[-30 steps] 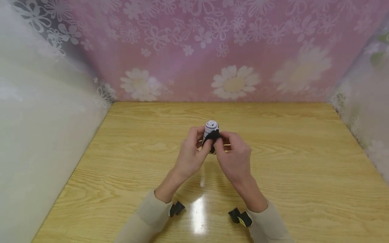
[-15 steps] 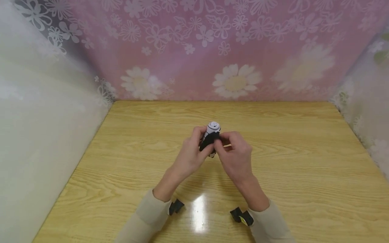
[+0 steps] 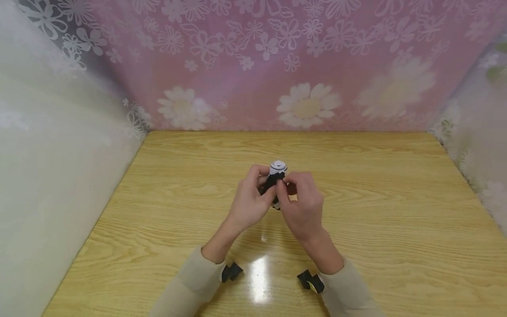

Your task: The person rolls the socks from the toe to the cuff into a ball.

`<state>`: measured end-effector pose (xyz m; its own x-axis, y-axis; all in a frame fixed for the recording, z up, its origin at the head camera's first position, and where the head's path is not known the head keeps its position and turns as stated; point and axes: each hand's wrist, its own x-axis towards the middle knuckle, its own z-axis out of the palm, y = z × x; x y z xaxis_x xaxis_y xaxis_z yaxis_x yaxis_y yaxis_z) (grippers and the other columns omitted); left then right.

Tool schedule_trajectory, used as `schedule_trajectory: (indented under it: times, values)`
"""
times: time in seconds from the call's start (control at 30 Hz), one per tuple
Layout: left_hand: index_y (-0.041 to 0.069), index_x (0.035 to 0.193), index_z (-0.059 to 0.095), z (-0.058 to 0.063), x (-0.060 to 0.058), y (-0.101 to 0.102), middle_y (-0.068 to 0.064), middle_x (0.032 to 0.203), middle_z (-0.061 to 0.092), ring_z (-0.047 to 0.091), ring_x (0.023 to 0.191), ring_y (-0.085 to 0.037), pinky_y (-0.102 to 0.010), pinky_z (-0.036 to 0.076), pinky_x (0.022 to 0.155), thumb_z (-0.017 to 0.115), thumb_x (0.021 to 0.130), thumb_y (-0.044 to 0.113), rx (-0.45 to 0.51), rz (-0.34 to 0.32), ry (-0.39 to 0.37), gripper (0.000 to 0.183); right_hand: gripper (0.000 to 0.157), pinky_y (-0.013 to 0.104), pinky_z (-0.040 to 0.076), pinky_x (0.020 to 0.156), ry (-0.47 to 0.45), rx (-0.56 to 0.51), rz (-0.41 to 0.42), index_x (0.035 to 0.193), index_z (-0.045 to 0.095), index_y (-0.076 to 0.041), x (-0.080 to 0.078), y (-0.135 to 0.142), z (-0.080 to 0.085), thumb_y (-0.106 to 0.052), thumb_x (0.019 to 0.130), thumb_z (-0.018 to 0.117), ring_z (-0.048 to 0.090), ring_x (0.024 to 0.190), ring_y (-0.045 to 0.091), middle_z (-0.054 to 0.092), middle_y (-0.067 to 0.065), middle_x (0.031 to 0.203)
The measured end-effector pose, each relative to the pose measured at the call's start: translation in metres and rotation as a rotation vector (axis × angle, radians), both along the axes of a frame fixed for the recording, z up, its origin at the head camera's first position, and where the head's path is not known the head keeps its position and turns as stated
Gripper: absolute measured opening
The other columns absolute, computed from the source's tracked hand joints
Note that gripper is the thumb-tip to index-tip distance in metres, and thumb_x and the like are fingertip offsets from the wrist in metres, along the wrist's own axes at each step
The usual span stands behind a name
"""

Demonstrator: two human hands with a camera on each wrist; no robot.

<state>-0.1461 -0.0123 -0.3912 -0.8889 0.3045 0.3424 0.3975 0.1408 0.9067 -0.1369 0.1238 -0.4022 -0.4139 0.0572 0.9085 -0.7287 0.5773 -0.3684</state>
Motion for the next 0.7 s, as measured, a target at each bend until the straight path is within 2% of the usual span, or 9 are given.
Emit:
schedule_trajectory:
  times: [0.13,0.2,0.3,0.37,0.5,0.6,0.7]
  values:
    - [0.002,0.12,0.052,0.0,-0.001,0.001,-0.017,0.11,0.072,0.073,0.091,-0.017,-0.021,0.057,0.065,0.063,0.096,0.003,0.021,0.055,-0.047,0.027,0.014,0.019,0.044,0.058,-0.08,0.111,-0.028,0.081,0.057,0.004,0.005,-0.001,0.003,0.017,0.077,0.063,0.053,0.065,0.022,0.055,0.022,0.094]
    - [0.001,0.12,0.052,0.001,0.0,0.003,-0.018,0.108,0.073,0.073,0.083,-0.017,-0.021,0.056,0.061,0.063,0.095,0.003,0.019,0.093,-0.056,0.027,0.014,0.021,0.042,0.055,-0.144,0.165,-0.056,0.08,0.061,0.003,0.009,-0.001,0.004,0.017,0.078,0.063,0.052,0.064,0.02,0.053,0.024,0.099]
    - [0.001,0.119,0.053,0.0,0.001,0.005,-0.016,0.107,0.073,0.071,0.071,-0.012,-0.02,0.054,0.056,0.064,0.094,0.003,0.016,0.148,-0.073,0.028,0.014,0.027,0.045,0.051,-0.196,0.191,-0.105,0.082,0.066,0.003,0.012,-0.003,0.005,0.016,0.078,0.065,0.053,0.062,0.021,0.055,0.025,0.103]
    - [0.002,0.12,0.052,0.0,0.001,0.007,-0.015,0.107,0.073,0.067,0.065,-0.009,-0.02,0.052,0.052,0.064,0.094,0.006,0.016,0.186,-0.087,0.029,0.013,0.031,0.047,0.048,-0.212,0.203,-0.137,0.086,0.07,0.004,0.013,-0.005,0.004,0.014,0.079,0.066,0.055,0.063,0.024,0.057,0.025,0.101]
    - [0.002,0.123,0.05,-0.002,0.0,0.006,-0.015,0.108,0.073,0.069,0.074,-0.008,-0.022,0.055,0.055,0.064,0.096,0.011,0.055,0.244,-0.096,0.032,0.012,0.036,0.052,0.047,-0.259,0.251,-0.186,0.096,0.072,0.007,0.013,-0.007,0.001,0.004,0.084,0.07,0.062,0.062,0.027,0.063,0.023,0.09]
    - [0.001,0.124,0.05,-0.002,-0.001,0.006,-0.016,0.107,0.072,0.071,0.082,-0.011,-0.024,0.057,0.057,0.064,0.096,0.009,0.087,0.26,-0.076,0.032,0.019,0.032,0.053,0.047,-0.349,0.212,-0.152,0.104,0.071,0.009,0.013,-0.008,0.001,-0.002,0.09,0.068,0.066,0.062,0.027,0.067,0.023,0.089]
    - [-0.001,0.123,0.05,-0.002,-0.001,0.008,-0.018,0.109,0.072,0.071,0.089,-0.014,-0.024,0.058,0.06,0.064,0.095,0.006,0.113,0.235,-0.055,0.033,0.024,0.021,0.052,0.052,-0.44,0.058,-0.072,0.113,0.068,0.011,0.013,-0.009,0.003,0.002,0.091,0.065,0.067,0.068,0.027,0.069,0.024,0.098]
